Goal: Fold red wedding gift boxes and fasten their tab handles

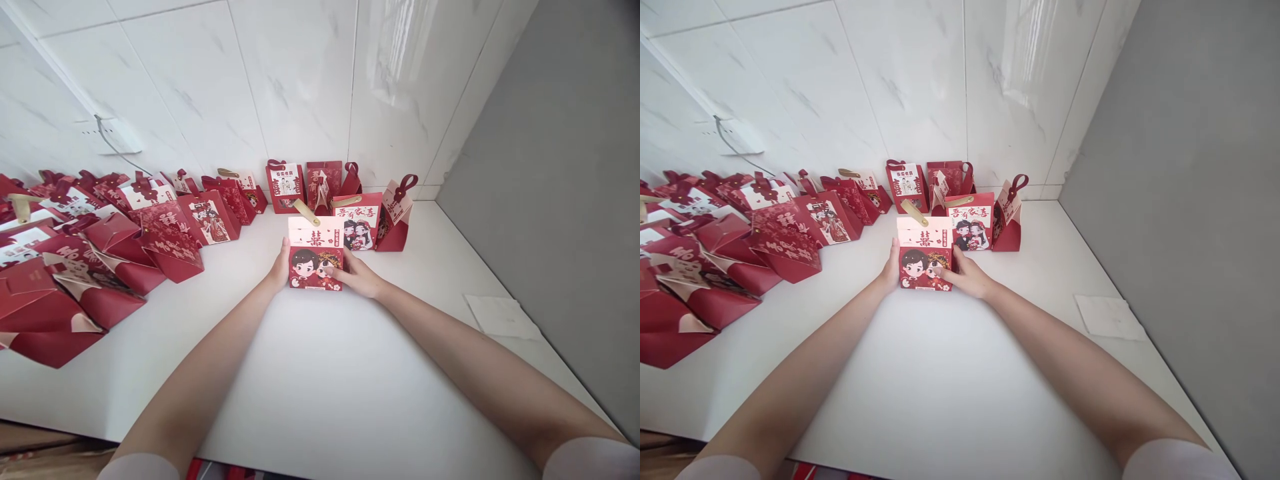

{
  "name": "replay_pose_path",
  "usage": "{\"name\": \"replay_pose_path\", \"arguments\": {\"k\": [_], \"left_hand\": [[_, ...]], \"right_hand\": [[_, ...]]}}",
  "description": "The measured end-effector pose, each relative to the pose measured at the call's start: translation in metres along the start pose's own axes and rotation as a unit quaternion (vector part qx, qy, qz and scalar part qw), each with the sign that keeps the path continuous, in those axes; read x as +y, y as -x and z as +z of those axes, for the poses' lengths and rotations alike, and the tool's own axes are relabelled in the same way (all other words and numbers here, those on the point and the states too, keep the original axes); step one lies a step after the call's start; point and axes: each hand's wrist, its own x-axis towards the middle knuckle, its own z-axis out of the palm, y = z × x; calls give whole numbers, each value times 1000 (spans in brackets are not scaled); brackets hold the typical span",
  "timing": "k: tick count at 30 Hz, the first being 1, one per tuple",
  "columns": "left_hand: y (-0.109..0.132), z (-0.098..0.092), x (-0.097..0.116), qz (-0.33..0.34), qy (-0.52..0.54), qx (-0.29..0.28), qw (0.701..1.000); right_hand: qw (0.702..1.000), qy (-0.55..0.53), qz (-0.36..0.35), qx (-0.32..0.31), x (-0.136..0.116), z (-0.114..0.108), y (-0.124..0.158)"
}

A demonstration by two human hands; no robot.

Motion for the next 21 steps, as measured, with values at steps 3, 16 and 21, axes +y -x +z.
{"name": "replay_pose_path", "arguments": {"k": [3, 16, 21], "left_hand": [[-2, 0, 0, 11, -4, -13, 1000], [18, 18, 41, 391, -284, 95, 870], [44, 44, 115, 189, -489, -69, 849]], "right_hand": [[1000, 5, -1, -2, 0, 0, 0], [962, 200, -166, 79, -12, 6, 11], [945, 199, -197, 171, -16, 13, 17]]}}
